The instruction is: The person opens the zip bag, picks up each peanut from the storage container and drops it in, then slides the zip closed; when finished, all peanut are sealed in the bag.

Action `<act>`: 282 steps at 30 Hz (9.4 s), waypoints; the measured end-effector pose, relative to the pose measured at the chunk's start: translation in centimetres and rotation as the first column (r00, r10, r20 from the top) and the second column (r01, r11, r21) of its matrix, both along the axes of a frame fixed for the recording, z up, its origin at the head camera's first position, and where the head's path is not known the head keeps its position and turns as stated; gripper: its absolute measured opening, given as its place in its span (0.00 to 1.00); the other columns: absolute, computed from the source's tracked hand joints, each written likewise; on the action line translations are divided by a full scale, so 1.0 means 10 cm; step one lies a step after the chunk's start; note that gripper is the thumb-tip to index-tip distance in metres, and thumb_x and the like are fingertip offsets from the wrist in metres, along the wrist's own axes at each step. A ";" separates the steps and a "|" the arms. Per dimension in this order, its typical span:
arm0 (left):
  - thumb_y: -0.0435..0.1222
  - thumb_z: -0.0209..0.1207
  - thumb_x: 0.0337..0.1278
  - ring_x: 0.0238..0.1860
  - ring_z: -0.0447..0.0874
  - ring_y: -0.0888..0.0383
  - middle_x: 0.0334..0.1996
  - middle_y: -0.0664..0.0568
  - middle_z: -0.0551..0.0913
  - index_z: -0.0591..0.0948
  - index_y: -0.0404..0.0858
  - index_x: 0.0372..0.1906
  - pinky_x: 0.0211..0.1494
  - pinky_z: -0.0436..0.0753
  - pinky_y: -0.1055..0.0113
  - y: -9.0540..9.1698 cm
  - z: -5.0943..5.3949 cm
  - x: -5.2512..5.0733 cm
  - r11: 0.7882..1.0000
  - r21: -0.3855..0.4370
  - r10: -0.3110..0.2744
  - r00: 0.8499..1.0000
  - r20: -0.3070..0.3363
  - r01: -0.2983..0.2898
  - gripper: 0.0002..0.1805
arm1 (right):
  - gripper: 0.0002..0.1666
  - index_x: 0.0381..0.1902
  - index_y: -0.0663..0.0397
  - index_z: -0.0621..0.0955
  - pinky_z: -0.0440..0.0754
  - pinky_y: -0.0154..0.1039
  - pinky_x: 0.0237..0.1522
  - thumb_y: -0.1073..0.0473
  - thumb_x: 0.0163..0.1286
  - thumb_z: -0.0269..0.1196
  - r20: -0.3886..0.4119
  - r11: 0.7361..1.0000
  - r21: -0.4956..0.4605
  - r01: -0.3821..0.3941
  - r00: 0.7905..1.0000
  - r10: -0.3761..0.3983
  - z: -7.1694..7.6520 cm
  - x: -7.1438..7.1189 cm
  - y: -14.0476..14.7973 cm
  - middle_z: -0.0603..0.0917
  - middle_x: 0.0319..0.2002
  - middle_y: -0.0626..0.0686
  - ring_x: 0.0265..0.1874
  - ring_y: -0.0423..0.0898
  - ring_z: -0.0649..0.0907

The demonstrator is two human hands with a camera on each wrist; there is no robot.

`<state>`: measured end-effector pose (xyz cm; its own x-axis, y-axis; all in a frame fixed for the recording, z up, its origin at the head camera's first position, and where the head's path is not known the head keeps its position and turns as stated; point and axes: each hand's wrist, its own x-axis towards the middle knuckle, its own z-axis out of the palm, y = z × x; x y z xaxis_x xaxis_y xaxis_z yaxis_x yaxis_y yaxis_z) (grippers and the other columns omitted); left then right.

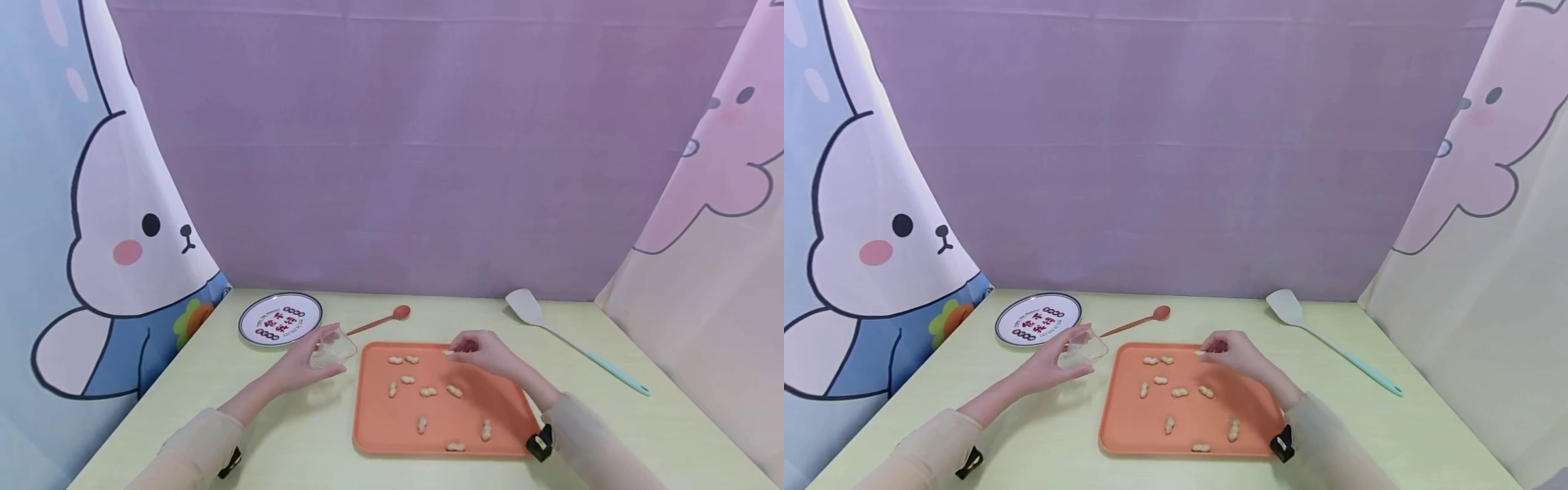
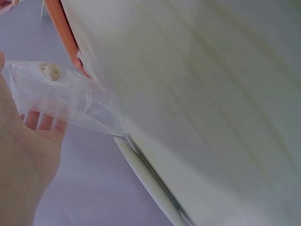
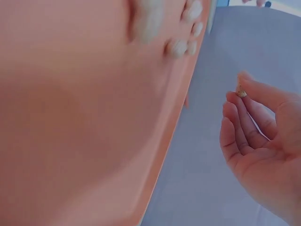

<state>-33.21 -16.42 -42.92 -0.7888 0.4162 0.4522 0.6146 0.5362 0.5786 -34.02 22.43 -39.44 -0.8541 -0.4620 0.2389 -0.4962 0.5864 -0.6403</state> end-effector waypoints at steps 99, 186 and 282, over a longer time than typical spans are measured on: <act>0.46 0.69 0.46 0.54 0.77 0.51 0.54 0.45 0.79 0.68 0.35 0.63 0.54 0.79 0.57 0.02 0.02 0.02 1.000 -0.004 -0.027 0.998 -0.057 0.027 0.39 | 0.11 0.36 0.60 0.84 0.80 0.31 0.33 0.57 0.61 0.66 -0.006 0.999 -0.032 -0.031 0.999 0.031 -0.04 0.27 -0.13 0.85 0.31 0.50 0.29 0.35 0.80; 0.48 0.68 0.47 0.53 0.78 0.53 0.55 0.51 0.79 0.70 0.42 0.63 0.54 0.79 0.56 0.00 -0.02 0.01 1.000 -0.010 -0.002 0.997 -0.072 0.001 0.37 | 0.10 0.40 0.53 0.84 0.82 0.52 0.42 0.56 0.63 0.64 0.155 0.985 -0.175 -0.004 0.987 0.031 0.01 0.17 -0.52 0.86 0.36 0.53 0.38 0.54 0.83; 0.46 0.68 0.48 0.53 0.77 0.53 0.55 0.49 0.78 0.71 0.39 0.62 0.53 0.79 0.59 0.00 -0.01 0.03 0.999 -0.015 -0.036 0.997 -0.070 0.035 0.35 | 0.14 0.39 0.67 0.82 0.82 0.32 0.38 0.59 0.61 0.65 0.088 0.968 -0.103 -0.228 0.967 0.238 -0.08 0.51 0.09 0.86 0.36 0.62 0.35 0.35 0.83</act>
